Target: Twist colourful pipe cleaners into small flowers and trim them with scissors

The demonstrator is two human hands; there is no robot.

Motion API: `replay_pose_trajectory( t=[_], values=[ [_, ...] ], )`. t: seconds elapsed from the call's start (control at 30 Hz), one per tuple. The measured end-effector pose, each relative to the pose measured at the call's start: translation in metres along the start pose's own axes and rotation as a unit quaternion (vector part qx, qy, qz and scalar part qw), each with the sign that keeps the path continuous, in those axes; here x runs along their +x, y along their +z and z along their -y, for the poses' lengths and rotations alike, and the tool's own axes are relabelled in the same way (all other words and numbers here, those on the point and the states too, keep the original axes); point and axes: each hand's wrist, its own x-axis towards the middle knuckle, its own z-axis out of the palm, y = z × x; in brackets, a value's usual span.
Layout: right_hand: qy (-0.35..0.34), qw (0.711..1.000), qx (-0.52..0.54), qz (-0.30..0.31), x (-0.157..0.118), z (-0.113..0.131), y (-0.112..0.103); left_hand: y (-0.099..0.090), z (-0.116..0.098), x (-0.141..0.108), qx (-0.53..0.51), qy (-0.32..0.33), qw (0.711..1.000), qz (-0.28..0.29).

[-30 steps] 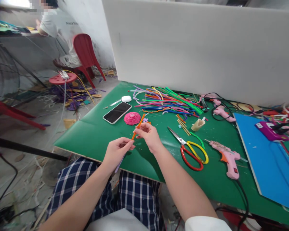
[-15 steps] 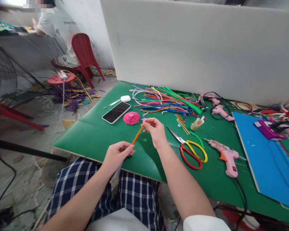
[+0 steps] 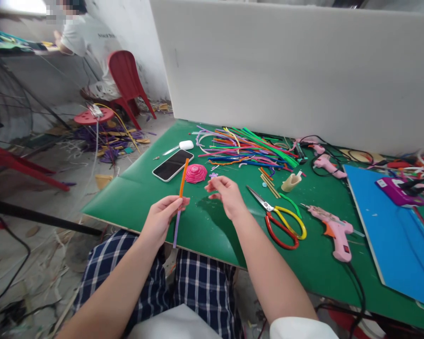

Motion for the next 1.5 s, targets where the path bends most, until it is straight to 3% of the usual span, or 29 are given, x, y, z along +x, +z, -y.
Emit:
replay_pose_trajectory(
  t=[0.1,0.17,0.4,0.73,1.17,1.33,1.5],
  values=[
    [0.063,0.986,-0.065,0.137,-0.010,-0.010,0.017,0.005,-0.004,0.005,-0.042,0.021,0.999,-0.002],
    [0.073,0.979,-0.077,0.173,-0.016,-0.014,0.027,0.010,-0.007,0.005,-0.059,0.017,0.998,0.015],
    [0.054,0.986,-0.068,0.140,-0.022,-0.011,0.032,0.020,-0.014,0.013,-0.044,-0.003,0.996,0.074],
    [0.068,0.985,-0.091,0.126,-0.011,-0.003,0.016,0.028,-0.046,0.061,-0.045,0.051,0.988,0.137],
    [0.089,0.981,-0.104,0.136,-0.004,-0.005,0.012,0.005,-0.054,0.087,-0.090,0.084,0.989,0.076],
    [0.102,0.984,-0.088,0.114,-0.003,-0.005,0.013,-0.007,-0.061,0.095,-0.127,0.081,0.989,0.010],
    [0.111,0.986,-0.096,0.073,0.001,-0.006,0.009,-0.025,-0.069,0.103,-0.211,0.123,0.968,-0.062]
  ],
)
